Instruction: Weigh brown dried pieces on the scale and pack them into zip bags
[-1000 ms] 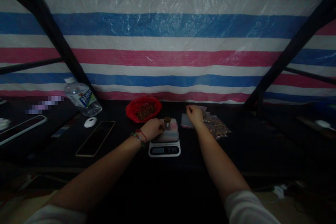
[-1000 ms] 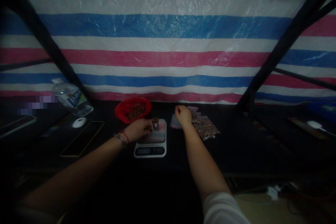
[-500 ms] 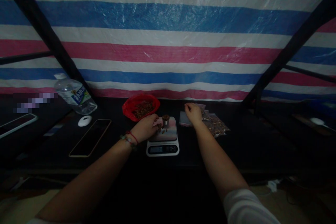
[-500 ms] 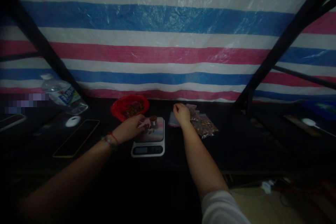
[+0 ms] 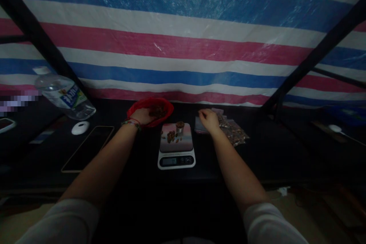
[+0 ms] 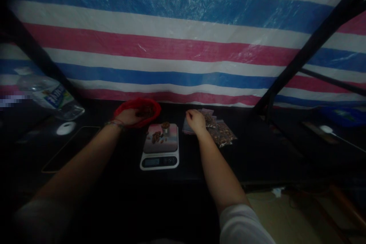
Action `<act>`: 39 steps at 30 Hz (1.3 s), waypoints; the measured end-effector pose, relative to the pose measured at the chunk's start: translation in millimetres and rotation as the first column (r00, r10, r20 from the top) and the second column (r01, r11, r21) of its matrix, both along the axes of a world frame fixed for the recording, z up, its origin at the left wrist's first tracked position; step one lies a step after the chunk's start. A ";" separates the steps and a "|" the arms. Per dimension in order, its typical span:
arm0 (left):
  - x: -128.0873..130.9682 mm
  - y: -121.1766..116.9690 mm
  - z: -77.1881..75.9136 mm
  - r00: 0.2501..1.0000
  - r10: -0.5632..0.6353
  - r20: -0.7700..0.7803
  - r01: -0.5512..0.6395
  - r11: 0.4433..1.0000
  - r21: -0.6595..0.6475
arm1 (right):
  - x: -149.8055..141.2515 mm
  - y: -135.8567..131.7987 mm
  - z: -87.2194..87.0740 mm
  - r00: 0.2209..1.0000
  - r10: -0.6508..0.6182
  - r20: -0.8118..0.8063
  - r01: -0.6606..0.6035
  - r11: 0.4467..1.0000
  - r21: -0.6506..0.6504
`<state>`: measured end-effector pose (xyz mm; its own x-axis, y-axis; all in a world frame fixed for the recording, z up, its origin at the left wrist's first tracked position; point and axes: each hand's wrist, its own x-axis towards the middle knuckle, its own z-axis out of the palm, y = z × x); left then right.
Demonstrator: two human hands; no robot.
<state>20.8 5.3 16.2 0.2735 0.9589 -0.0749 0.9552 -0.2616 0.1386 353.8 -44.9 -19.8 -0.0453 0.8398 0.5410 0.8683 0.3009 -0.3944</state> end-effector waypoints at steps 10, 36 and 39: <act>-7.6 -12.1 -6.6 0.981 -0.152 0.123 0.144 0.987 0.073 | -5.0 -3.1 -1.7 1.000 0.010 0.008 -0.009 1.000 -0.006; 57.2 -78.2 22.4 0.427 -0.841 0.332 0.820 0.515 0.248 | -5.4 -2.5 -6.4 0.999 -0.045 0.014 0.046 0.999 -0.027; 59.6 -77.4 19.7 0.426 -0.841 0.333 0.827 0.511 0.234 | -5.8 -3.2 -5.2 0.999 -0.041 0.008 0.042 0.998 -0.038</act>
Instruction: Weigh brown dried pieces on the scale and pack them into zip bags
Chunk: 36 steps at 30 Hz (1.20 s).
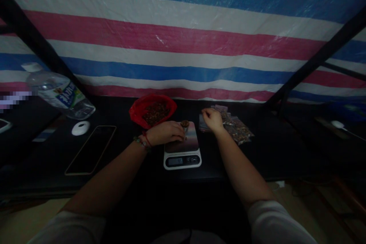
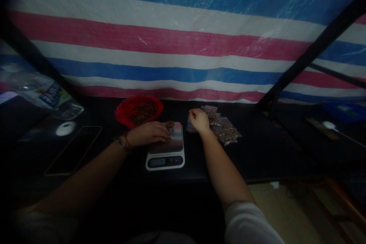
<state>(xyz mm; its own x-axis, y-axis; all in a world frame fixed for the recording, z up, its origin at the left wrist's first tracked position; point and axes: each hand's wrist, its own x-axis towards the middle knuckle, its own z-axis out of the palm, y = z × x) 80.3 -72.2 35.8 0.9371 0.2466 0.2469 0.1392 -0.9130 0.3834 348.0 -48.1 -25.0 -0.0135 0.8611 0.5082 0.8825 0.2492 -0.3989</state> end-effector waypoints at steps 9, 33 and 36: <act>-2.4 -1.8 0.2 0.996 0.087 -0.024 -0.088 0.996 -0.002 | 0.2 -0.4 1.2 1.000 0.010 0.015 -0.010 1.000 0.019; -50.8 21.9 21.2 0.914 0.345 -0.213 -0.364 0.930 -0.051 | -0.7 -1.5 3.6 0.999 0.036 0.000 -0.036 0.999 0.017; -48.7 19.3 19.6 0.907 0.313 -0.281 -0.359 0.924 -0.131 | -1.0 -1.8 4.0 0.999 0.044 -0.001 -0.044 0.999 0.017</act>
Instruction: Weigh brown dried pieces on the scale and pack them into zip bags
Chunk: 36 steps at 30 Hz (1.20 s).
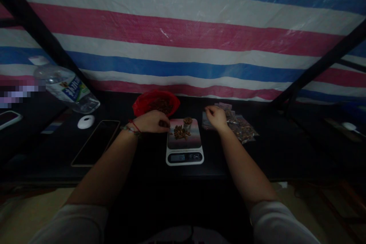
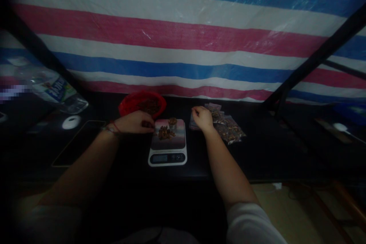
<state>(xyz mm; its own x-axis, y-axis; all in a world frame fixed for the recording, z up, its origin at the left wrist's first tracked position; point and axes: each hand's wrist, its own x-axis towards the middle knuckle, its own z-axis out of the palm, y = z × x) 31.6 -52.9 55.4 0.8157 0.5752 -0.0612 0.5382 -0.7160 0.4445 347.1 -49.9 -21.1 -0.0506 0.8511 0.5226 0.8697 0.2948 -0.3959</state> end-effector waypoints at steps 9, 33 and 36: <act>14.5 -2.7 -11.0 0.996 -0.085 0.038 0.086 0.995 -0.040 | -0.3 -0.5 1.3 1.000 0.000 -0.003 0.000 1.000 -0.017; 20.0 -8.1 -13.9 0.972 -0.186 0.144 0.179 0.982 0.060 | 0.2 -0.2 0.6 1.000 -0.001 0.019 0.001 0.999 -0.034; 17.9 -6.5 -12.7 0.972 -0.201 0.126 0.196 0.979 0.050 | 0.2 -0.2 0.5 1.000 0.001 0.020 -0.001 0.999 -0.040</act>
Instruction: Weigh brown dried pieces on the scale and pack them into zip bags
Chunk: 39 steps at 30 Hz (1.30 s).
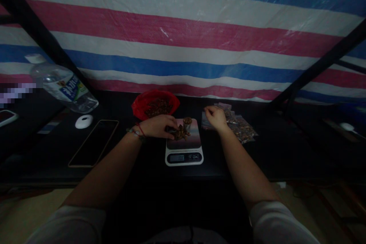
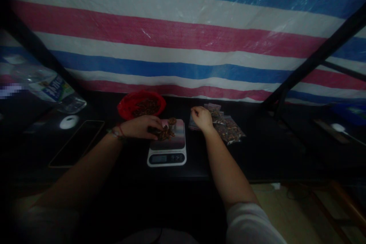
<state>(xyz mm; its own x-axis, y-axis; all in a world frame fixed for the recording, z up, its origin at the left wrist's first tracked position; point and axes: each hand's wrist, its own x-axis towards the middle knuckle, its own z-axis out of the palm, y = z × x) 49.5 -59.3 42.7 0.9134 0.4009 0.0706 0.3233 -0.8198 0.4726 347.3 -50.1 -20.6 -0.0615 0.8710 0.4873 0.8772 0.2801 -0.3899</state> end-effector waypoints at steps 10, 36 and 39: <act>2.8 5.9 -7.8 1.000 -0.006 -0.002 0.006 0.999 0.041 | -0.7 -0.9 2.3 1.000 0.008 0.012 -0.008 1.000 0.020; 9.1 4.0 -12.1 0.999 0.026 -0.023 -0.024 0.994 0.105 | -0.1 0.2 1.0 1.000 0.012 0.000 -0.012 1.000 0.006; 8.5 4.6 -12.8 1.000 0.026 -0.013 -0.024 0.993 0.117 | -0.1 0.0 1.3 1.000 0.016 -0.002 -0.016 1.000 0.009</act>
